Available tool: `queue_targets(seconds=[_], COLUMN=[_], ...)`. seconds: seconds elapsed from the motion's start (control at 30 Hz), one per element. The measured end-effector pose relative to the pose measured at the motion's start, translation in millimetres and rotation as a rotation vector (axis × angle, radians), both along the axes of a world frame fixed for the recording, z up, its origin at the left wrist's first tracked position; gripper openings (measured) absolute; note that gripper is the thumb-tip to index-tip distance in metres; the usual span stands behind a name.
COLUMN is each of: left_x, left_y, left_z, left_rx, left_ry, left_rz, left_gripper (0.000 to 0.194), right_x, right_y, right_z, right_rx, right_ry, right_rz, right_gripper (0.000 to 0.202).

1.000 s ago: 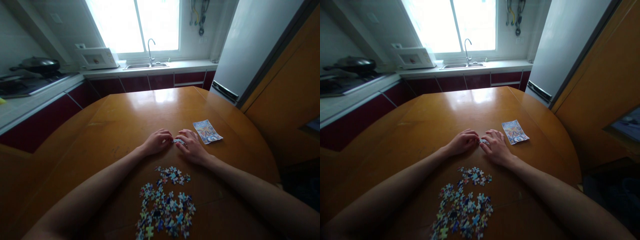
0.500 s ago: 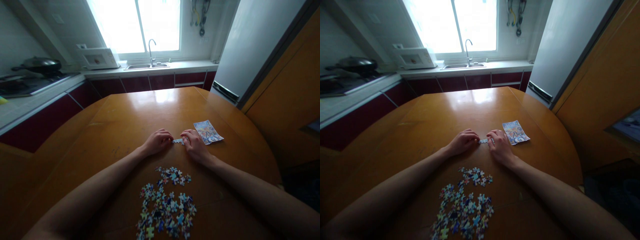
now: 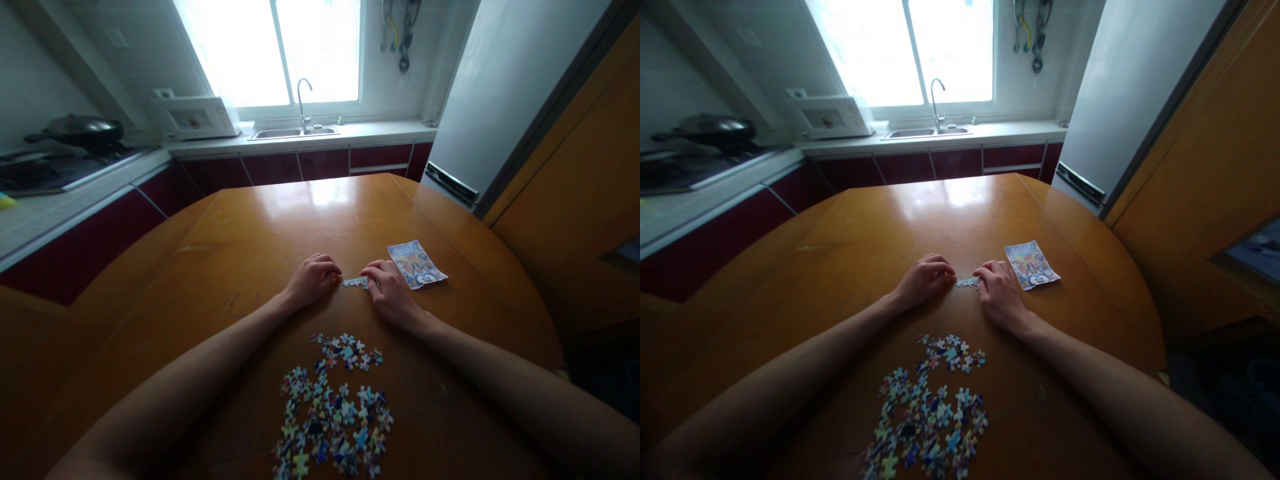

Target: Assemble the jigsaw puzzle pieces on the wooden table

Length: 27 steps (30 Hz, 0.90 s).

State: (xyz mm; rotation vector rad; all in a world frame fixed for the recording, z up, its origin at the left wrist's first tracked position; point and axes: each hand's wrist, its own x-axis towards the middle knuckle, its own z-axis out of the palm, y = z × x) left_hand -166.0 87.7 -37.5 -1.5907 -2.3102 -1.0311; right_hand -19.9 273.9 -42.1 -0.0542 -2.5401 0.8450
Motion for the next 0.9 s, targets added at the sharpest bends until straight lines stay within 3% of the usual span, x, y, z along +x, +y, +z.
queue_targets(seconds=[0.4, 0.9], left_x=[-0.5, 0.6], left_y=[-0.3, -1.3], left_z=[-1.5, -1.5], left_rx=[0.020, -0.086], left_ry=[-0.003, 0.041], left_rz=[-0.107, -0.184], left_gripper=[0.028, 0.031], right_x=[-1.4, 3.8], right_y=[1.3, -3.7], right_z=[-3.0, 3.2], right_rx=[0.011, 0.174], right_ry=[-0.032, -0.089], right_rz=[0.000, 0.090], right_gripper=[0.023, 0.026])
